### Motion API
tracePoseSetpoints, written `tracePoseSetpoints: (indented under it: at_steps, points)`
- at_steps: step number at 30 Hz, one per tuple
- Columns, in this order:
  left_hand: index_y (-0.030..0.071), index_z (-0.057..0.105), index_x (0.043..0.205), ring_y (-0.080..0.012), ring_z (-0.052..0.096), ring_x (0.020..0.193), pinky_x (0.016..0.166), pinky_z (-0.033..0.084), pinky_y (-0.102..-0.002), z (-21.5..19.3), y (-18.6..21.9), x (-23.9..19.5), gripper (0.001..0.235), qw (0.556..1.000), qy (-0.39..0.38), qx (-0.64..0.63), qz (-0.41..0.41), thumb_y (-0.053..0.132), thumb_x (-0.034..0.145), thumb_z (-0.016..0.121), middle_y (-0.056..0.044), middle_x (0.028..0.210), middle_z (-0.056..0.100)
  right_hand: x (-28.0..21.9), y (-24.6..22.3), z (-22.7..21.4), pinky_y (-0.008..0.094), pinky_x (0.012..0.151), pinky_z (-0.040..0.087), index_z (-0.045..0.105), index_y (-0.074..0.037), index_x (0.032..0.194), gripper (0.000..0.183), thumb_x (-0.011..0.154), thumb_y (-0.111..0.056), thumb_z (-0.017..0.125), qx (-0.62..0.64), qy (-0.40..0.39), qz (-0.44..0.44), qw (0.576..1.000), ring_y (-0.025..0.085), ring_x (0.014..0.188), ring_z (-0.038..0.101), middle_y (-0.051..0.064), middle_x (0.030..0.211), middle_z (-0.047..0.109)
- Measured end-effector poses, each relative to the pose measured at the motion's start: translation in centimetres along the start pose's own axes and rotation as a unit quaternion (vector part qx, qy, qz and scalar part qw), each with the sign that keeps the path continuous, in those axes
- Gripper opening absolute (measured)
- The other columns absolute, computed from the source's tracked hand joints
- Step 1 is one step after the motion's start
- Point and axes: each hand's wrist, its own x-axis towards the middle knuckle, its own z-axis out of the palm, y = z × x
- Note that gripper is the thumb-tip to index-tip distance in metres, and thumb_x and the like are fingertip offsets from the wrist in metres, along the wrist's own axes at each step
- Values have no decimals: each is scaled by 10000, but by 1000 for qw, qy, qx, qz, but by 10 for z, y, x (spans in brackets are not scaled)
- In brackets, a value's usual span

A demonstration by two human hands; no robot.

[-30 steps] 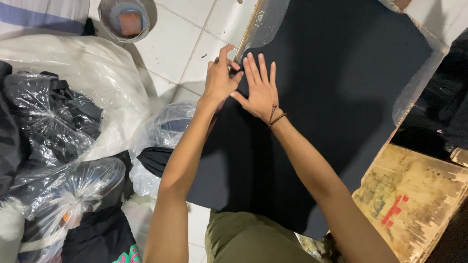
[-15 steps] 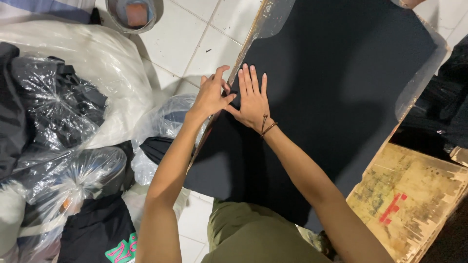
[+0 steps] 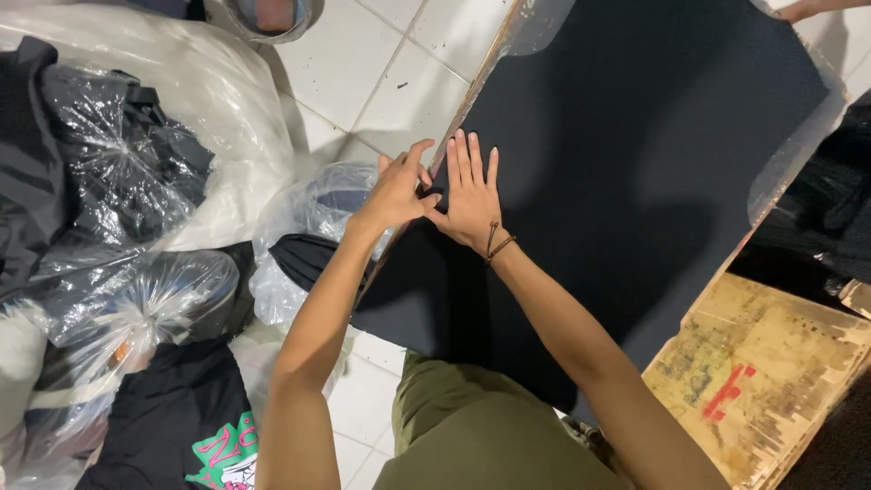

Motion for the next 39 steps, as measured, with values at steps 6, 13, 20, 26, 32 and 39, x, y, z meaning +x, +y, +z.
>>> tracePoseSetpoints:
  at_steps: [6,13,20,26,32,39]
  points:
    - [154,360,1458,-222,573,967,933,258,-327,6,-19,-9,853,1000,-11,13,-12,211,733,805,11,898,634,-10,-14,1,611,1214,-33,175,44,1571,1098,815,-657,553,3,18,-11,1000,379,1533,33,236,1651,79]
    - [111,402,1397,-233,595,881,884,284,-372,4,-35,-20,732,996,75,15,-41,170,780,790,6,825,690,-28,-42,2,623,1213,51,253,106,1519,1217,812,-852,502,8,60,-15,998,421,1513,132,300,1606,169]
    - [112,475,1335,-124,587,735,756,452,-244,27,-71,-28,607,969,151,-167,-102,142,806,771,-6,809,718,-62,-67,9,647,1193,126,263,142,1490,1208,806,-820,517,75,66,-92,991,485,1480,198,351,1569,224]
    - [108,634,1151,-200,631,747,759,508,-347,42,-70,-73,353,927,314,-152,-135,158,829,770,-38,829,706,-50,-26,11,603,1191,163,346,54,1505,897,931,-601,561,130,73,-127,981,440,1477,243,287,1572,294]
    - [89,655,1132,-318,639,910,805,480,-437,77,-23,-156,367,899,403,103,-137,315,860,754,-111,996,679,-30,-12,-2,628,1187,92,319,93,1514,921,989,-652,457,11,119,-38,992,455,1482,178,310,1582,234]
    - [-55,668,1191,-441,564,1212,1060,422,-504,91,-21,-185,490,883,330,-189,-276,359,1071,435,-318,1198,644,-166,-131,43,613,1184,191,425,72,1425,885,891,-634,458,59,15,-208,976,461,1424,333,297,1481,421]
